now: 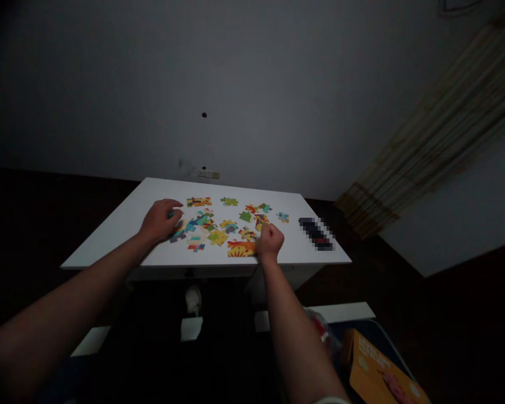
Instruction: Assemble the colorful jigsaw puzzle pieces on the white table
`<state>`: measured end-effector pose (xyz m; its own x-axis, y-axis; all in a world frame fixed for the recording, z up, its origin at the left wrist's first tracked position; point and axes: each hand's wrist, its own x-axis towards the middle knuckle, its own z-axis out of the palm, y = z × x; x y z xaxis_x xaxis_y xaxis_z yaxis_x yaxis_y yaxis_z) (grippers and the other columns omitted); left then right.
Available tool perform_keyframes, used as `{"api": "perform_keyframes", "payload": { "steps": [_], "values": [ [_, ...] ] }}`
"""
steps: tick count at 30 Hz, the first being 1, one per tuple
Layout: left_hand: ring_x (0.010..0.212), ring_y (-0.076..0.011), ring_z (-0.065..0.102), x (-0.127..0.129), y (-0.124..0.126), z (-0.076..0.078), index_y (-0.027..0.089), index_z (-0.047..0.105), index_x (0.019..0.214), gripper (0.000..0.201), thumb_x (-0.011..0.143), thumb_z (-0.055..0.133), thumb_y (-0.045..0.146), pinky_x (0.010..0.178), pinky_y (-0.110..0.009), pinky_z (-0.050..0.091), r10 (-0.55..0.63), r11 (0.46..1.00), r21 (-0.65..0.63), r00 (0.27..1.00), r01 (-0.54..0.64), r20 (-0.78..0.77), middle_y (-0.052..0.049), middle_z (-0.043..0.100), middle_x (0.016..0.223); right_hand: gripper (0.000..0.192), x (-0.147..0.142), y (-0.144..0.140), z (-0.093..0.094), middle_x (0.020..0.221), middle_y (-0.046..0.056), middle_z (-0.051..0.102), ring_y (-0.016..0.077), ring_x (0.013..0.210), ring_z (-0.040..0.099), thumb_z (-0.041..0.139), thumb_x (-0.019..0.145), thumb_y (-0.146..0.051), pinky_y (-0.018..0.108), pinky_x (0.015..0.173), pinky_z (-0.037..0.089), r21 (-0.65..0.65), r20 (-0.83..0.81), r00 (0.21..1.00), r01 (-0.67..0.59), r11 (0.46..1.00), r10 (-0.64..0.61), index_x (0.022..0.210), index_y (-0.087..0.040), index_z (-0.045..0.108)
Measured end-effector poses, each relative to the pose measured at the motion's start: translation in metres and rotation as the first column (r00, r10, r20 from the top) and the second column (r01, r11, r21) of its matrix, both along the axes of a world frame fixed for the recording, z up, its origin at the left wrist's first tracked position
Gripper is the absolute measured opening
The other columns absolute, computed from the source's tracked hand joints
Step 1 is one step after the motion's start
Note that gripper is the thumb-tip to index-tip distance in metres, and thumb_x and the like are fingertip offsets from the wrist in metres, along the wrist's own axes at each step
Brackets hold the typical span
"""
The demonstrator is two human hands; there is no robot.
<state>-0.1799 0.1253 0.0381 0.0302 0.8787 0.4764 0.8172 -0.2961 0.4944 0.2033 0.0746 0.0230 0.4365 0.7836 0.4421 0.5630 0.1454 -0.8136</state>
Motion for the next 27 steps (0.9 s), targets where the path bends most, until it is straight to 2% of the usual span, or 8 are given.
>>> {"api": "perform_keyframes", "payload": {
  "steps": [3, 6, 9, 12, 17, 21, 24, 27],
  "values": [
    [0.147, -0.0404, 0.077, 0.035, -0.035, 0.008, 0.023, 0.088, 0.135, 0.036, 0.108, 0.066, 0.031, 0.134, -0.065, 0.059, -0.188, 0.978, 0.069, 0.975, 0.197, -0.114, -0.016, 0.086, 0.15, 0.042, -0.002, 0.016, 0.013, 0.072, -0.003, 0.051, 0.0226, 0.078, 0.054, 0.055, 0.112, -0.04, 0.035, 0.077, 0.045, -0.083, 0.094, 0.996, -0.002, 0.997, 0.01, 0.073, -0.032, 0.041],
    [0.144, -0.0367, 0.079, 0.086, -0.08, 0.004, 0.024, 0.087, 0.139, 0.035, 0.11, 0.067, 0.027, 0.129, -0.058, 0.064, -0.375, 0.924, -0.026, 0.892, 0.381, -0.254, -0.015, 0.086, 0.151, 0.017, 0.0, 0.049, 0.033, 0.098, 0.005, 0.079, 0.0266, 0.095, 0.074, 0.061, 0.109, -0.033, 0.036, 0.091, 0.057, -0.22, 0.216, 0.972, -0.044, 0.975, 0.093, 0.096, -0.028, 0.07],
    [0.149, -0.0388, 0.078, 0.131, -0.117, -0.008, 0.023, 0.083, 0.15, 0.039, 0.113, 0.07, 0.03, 0.132, -0.057, 0.063, -0.358, 0.933, -0.092, 0.877, 0.348, -0.321, -0.018, 0.084, 0.159, 0.028, 0.003, 0.088, 0.052, 0.134, 0.017, 0.088, 0.0319, 0.129, 0.081, 0.068, 0.104, -0.022, 0.04, 0.115, 0.06, -0.357, 0.343, 0.918, -0.068, 0.932, 0.198, 0.126, -0.023, 0.085],
    [0.156, -0.042, 0.075, 0.156, -0.129, -0.02, 0.02, 0.08, 0.158, 0.045, 0.117, 0.067, 0.034, 0.136, -0.06, 0.06, -0.339, 0.941, -0.136, 0.88, 0.311, -0.333, -0.022, 0.08, 0.168, 0.043, 0.004, 0.123, 0.065, 0.154, 0.023, 0.086, 0.0364, 0.152, 0.076, 0.076, 0.099, -0.017, 0.044, 0.13, 0.056, -0.48, 0.434, 0.846, -0.072, 0.875, 0.308, 0.14, -0.019, 0.09],
    [0.181, -0.0469, 0.055, 0.179, -0.106, -0.031, 0.028, 0.07, 0.178, 0.062, 0.121, 0.064, 0.052, 0.148, -0.069, 0.048, -0.368, 0.928, -0.151, 0.896, 0.34, -0.247, -0.02, 0.064, 0.19, 0.03, -0.001, 0.16, 0.075, 0.124, 0.021, 0.095, 0.0396, 0.127, 0.088, 0.094, 0.084, -0.014, 0.043, 0.112, 0.066, -0.667, 0.473, 0.74, -0.053, 0.743, 0.478, 0.114, -0.02, 0.098],
    [0.184, -0.0513, 0.05, 0.192, -0.086, -0.04, 0.03, 0.062, 0.187, 0.072, 0.12, 0.066, 0.055, 0.151, -0.078, 0.041, -0.316, 0.943, -0.17, 0.929, 0.286, -0.192, -0.02, 0.06, 0.193, 0.026, -0.005, 0.173, 0.075, 0.098, 0.017, 0.093, 0.0382, 0.106, 0.09, 0.098, 0.078, -0.012, 0.041, 0.096, 0.069, -0.72, 0.469, 0.715, -0.03, 0.693, 0.518, 0.103, -0.019, 0.099],
    [0.184, -0.0512, 0.05, 0.195, -0.081, -0.047, 0.029, 0.065, 0.186, 0.072, 0.119, 0.067, 0.058, 0.151, -0.077, 0.04, -0.277, 0.954, -0.175, 0.938, 0.244, -0.207, -0.021, 0.061, 0.192, 0.026, -0.007, 0.172, 0.076, 0.09, 0.017, 0.091, 0.0368, 0.097, 0.089, 0.098, 0.076, -0.011, 0.041, 0.09, 0.069, -0.72, 0.445, 0.731, -0.051, 0.692, 0.518, 0.101, -0.017, 0.098],
    [0.183, -0.0515, 0.051, 0.194, -0.083, -0.05, 0.028, 0.069, 0.181, 0.072, 0.119, 0.065, 0.065, 0.15, -0.079, 0.04, -0.244, 0.964, -0.159, 0.945, 0.212, -0.22, -0.022, 0.061, 0.192, 0.029, -0.01, 0.164, 0.08, 0.088, 0.018, 0.089, 0.037, 0.093, 0.087, 0.1, 0.075, -0.013, 0.043, 0.088, 0.068, -0.651, 0.429, 0.765, -0.107, 0.752, 0.481, 0.103, -0.016, 0.097]
  ]
}}
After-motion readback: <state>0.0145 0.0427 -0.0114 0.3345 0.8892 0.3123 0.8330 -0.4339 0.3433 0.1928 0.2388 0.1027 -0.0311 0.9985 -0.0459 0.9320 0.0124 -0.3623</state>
